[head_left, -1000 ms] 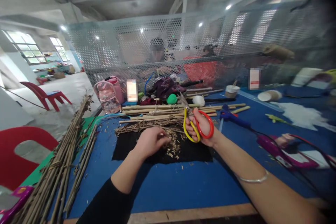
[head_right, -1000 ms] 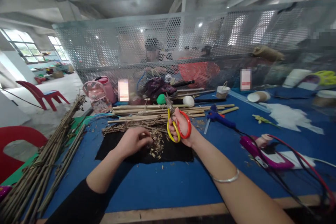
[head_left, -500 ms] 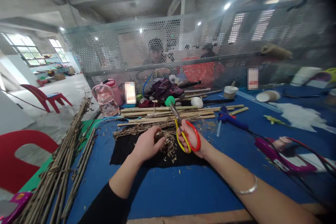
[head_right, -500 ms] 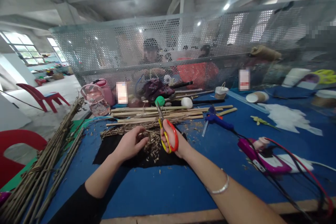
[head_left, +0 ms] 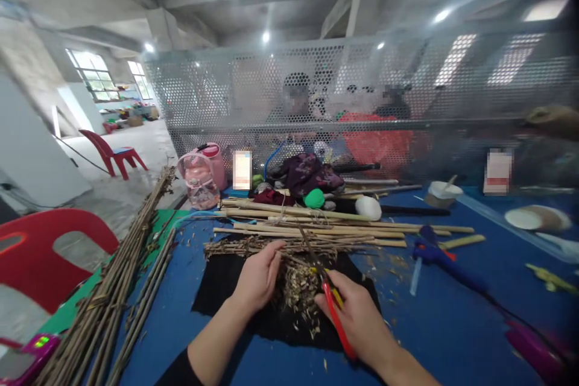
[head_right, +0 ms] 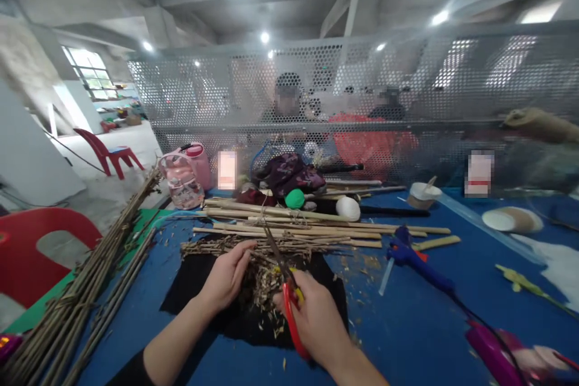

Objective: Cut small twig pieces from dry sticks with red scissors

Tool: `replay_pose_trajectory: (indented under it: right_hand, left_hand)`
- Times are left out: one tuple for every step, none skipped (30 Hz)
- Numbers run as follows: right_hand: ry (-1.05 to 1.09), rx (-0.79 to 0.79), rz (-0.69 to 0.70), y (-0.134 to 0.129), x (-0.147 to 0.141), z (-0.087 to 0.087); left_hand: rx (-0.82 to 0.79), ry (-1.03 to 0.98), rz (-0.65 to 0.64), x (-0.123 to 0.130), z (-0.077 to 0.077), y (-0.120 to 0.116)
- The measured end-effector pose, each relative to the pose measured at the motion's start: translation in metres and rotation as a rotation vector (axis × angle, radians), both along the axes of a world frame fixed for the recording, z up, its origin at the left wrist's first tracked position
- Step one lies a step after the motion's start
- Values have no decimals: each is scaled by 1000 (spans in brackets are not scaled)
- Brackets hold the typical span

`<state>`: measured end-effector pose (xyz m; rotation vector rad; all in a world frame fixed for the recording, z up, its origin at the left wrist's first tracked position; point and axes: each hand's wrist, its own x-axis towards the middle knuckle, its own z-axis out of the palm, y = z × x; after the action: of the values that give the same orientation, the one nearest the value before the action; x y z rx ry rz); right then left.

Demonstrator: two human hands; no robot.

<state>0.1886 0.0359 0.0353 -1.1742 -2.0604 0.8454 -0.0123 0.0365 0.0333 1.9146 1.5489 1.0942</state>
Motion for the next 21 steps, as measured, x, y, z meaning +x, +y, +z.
replay_pose_trajectory:
  right_hand:
    - [-15,19,-15,2,1,0]
    - [-30,36,-23,4,1,1]
    - [-49,53,-30,6,2,1]
    - [-70,75,-35,8,2,1]
    - [-93,97,-40,10,3,1]
    - [-117,129,-59,12,4,2]
    - [-142,154,-77,15,5,2]
    - [-160,174,-95,18,6,2]
    - [-176,196,-113,21,6,2]
    - [-193,220,-126,23,7,3]
    - [-205,243,-135,26,7,3]
    - [-219,254,-146,28,6,3]
    - [-221,259,-152,29,6,3]
    - [-222,263,-166,30,4,3]
    - [-225,269,-170,30,3,3]
    - [-226,278,-167,29,1,3]
    - [-226,287,-155,28,-1,3]
    - [-224,294,-135,26,-3,3]
    - [-219,299,-111,24,-5,3]
    - [-212,299,-86,22,-7,3]
    - [-205,295,-65,20,-8,3]
  left_hand:
    - [1,-9,14,0,-2,0]
    - [-12,-21,32,0,-3,1]
    - [-21,-41,58,1,-4,1]
    - [-16,-66,83,1,-5,2]
    - [-1,-95,108,1,-6,3]
    - [31,-123,127,0,-7,4]
    - [65,-147,139,0,-8,5]
    - [88,-167,153,0,-8,7]
    - [101,-185,174,-1,-9,8]
    - [108,-196,181,-1,-10,8]
    - [123,-201,180,-2,-11,9]
    - [136,-200,165,-2,-12,9]
    - [147,-197,148,-3,-13,9]
    - [158,-191,131,-3,-13,9]
    - [168,-183,115,-4,-14,9]
    - [181,-173,100,-4,-14,9]
    - [194,-165,83,-4,-14,9]
    - [203,-166,65,-4,-15,10]
    - [200,-183,49,-3,-16,10]
    - [179,-221,34,-2,-17,10]
    - [136,-284,24,0,-18,10]
